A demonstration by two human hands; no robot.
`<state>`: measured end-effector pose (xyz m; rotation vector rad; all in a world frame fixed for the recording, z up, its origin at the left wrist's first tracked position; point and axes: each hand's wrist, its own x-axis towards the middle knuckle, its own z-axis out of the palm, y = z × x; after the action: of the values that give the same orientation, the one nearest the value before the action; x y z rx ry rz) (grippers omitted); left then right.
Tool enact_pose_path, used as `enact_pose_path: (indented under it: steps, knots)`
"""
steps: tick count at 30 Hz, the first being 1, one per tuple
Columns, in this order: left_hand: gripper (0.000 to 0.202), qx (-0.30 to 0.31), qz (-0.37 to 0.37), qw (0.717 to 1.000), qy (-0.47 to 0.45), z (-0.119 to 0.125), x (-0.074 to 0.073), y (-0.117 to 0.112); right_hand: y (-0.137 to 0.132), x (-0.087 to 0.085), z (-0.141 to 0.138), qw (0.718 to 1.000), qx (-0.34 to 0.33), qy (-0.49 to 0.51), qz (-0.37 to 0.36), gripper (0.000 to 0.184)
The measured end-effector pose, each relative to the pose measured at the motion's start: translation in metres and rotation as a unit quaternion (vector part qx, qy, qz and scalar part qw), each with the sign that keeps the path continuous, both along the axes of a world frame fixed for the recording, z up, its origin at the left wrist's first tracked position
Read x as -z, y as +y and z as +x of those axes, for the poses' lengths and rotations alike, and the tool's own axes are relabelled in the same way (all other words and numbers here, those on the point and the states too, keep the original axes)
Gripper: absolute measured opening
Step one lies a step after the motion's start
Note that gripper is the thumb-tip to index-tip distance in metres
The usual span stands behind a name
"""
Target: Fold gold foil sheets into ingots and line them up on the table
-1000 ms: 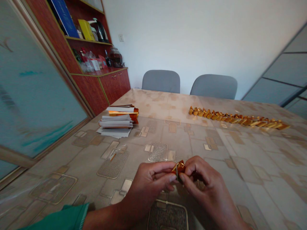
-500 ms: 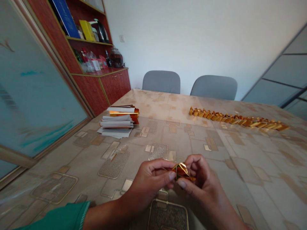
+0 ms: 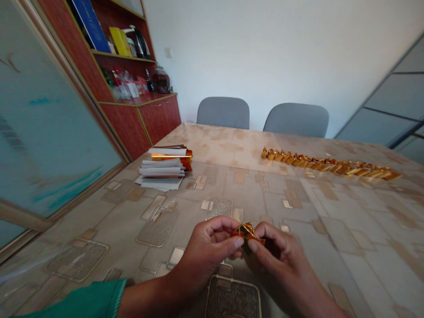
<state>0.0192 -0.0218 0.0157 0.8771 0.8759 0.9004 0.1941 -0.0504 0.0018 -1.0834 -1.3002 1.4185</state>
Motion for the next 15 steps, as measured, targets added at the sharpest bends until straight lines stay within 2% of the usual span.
enact_pose_path:
  steps: [7, 12, 15]
  knots:
    - [0.035, 0.005, 0.009, 1.000, 0.004, -0.001, 0.005, 0.003, 0.001, -0.004, -0.006, 1.000, -0.013, 0.015, -0.006, 0.031]
    - [0.042, 0.019, -0.012, 0.998, -0.052, -0.001, 0.008, 0.003, 0.001, 0.004, -0.006, 0.995, -0.012, 0.093, -0.025, 0.033]
    - [0.038, 0.029, -0.042, 0.996, -0.072, 0.000, 0.007, 0.002, 0.002, 0.008, -0.005, 0.993, 0.006, 0.116, -0.029, 0.034]
